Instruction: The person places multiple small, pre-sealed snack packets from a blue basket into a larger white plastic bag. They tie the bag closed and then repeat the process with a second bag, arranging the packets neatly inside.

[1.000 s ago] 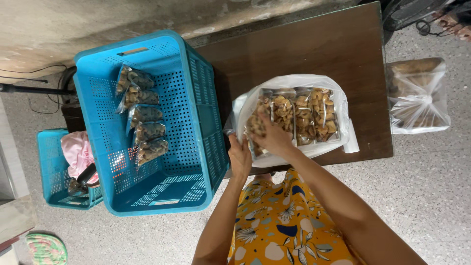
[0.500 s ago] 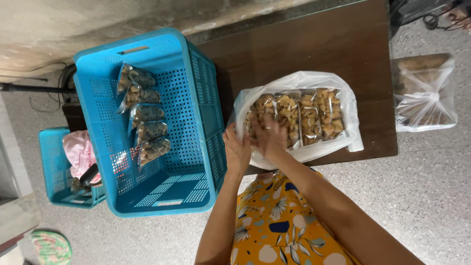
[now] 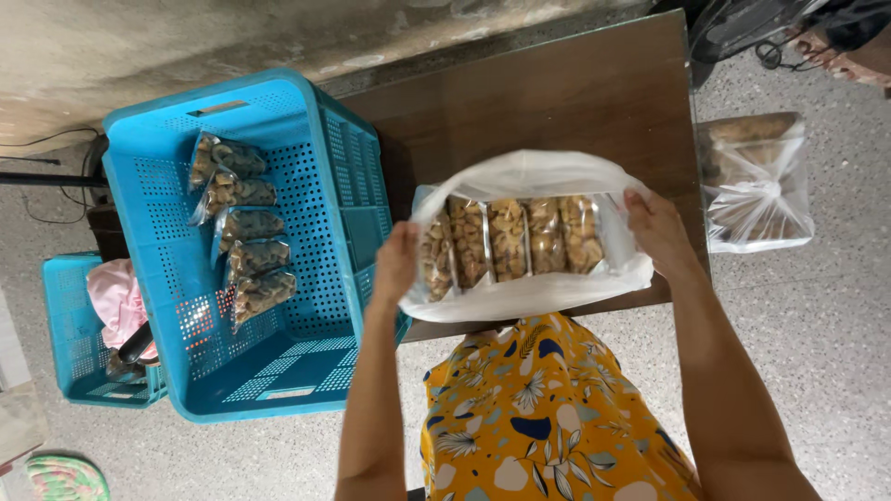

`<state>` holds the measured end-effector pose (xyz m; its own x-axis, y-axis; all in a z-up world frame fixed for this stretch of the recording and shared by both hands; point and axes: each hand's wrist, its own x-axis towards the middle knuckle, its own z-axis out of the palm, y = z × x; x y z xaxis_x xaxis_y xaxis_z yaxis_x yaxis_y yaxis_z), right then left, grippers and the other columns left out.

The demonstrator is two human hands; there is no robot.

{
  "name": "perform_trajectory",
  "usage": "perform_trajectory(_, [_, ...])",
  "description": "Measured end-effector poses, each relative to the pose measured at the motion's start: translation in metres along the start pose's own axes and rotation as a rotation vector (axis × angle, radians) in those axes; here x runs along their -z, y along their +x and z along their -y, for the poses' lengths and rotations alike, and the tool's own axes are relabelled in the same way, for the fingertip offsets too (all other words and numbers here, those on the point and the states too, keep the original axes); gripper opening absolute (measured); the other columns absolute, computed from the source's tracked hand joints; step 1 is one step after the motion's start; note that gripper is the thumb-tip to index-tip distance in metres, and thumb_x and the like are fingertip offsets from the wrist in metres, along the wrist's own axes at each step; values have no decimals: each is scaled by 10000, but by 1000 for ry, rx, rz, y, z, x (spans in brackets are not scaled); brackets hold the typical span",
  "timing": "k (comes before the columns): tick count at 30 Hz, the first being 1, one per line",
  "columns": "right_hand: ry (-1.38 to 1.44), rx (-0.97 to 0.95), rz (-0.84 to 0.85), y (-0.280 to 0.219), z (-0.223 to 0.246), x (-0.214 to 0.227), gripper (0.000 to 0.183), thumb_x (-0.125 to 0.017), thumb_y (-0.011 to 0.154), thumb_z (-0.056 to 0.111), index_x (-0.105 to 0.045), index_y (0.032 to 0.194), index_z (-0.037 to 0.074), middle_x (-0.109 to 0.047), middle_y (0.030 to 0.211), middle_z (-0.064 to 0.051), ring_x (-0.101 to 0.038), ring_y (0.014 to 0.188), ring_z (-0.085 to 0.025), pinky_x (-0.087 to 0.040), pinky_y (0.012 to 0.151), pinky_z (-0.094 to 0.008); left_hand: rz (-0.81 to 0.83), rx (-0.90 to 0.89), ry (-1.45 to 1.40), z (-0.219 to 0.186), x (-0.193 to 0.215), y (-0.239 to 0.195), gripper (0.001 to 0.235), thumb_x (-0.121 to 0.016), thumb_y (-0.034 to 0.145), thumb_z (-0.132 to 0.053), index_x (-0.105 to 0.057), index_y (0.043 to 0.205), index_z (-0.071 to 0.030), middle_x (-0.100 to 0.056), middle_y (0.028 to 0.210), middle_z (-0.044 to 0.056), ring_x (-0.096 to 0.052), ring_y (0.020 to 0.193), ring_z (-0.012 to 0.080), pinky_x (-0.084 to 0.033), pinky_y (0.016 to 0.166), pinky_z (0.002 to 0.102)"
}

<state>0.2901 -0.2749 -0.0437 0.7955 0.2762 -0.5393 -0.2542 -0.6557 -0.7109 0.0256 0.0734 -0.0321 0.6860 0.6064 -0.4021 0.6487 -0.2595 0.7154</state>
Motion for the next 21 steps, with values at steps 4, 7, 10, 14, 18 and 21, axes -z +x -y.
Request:
perform_trajectory(4, [59, -49, 74, -26, 34, 14, 445, -521, 1040, 477, -674, 1267, 127, -621, 773, -4, -482, 589, -60, -425, 485, -253, -85, 39, 1, 15, 34, 14, 390, -427, 1095, -397, -632, 1065, -66, -705, 880, 252, -714, 815, 411, -533, 715, 478])
perform_trajectory(7, [215, -39, 71, -24, 42, 10, 509, -512, 1071, 534, -699, 1250, 96, -570, 784, -8, -471, 626, -86, -390, 507, -290, -126, 52, 46, 2, 31, 9, 397, -441, 1105, -402, -642, 1106, -59, -709, 907, 232, -703, 872, 428, -527, 736, 494])
perform_trajectory(10, [-67, -48, -30, -7, 42, 13, 596, -487, 1085, 596, -718, 1217, 63, -663, 825, -62, -590, 681, -113, -518, 630, -308, -195, -42, 263, -28, 20, 9, 409, -552, 1023, -420, -631, 1191, -55, -710, 977, 239, -686, 940, 440, -533, 785, 518])
perform_trajectory(14, [-223, 382, -95, 23, 27, 9, 672, -661, 1052, 565, -606, 1329, -45, -701, 986, -159, -662, 861, -209, -558, 743, -378, -202, -12, 364, -47, -21, 20, 599, -593, 932, -447, -551, 1377, -49, -597, 1269, 299, -645, 1048, 462, -547, 804, 541])
perform_trajectory(18, [197, -224, 213, 70, -2, 56, 508, -657, 1052, 474, -657, 1226, -3, -680, 1059, -273, -607, 804, -213, -498, 768, -348, 201, 88, 45, 4, -8, 74, 512, -445, 1126, -516, -692, 1183, -70, -742, 1182, 203, -702, 1068, 320, -520, 940, 421])
perform_trajectory(21, [575, -411, 263, 86, -25, 65, 363, -735, 1004, 356, -705, 1168, 34, -690, 1175, -167, -659, 889, -162, -561, 820, -307, 440, 647, -481, 48, 20, 93, 418, -557, 1042, -486, -707, 1179, -121, -651, 1149, 141, -628, 1027, 297, -514, 862, 412])
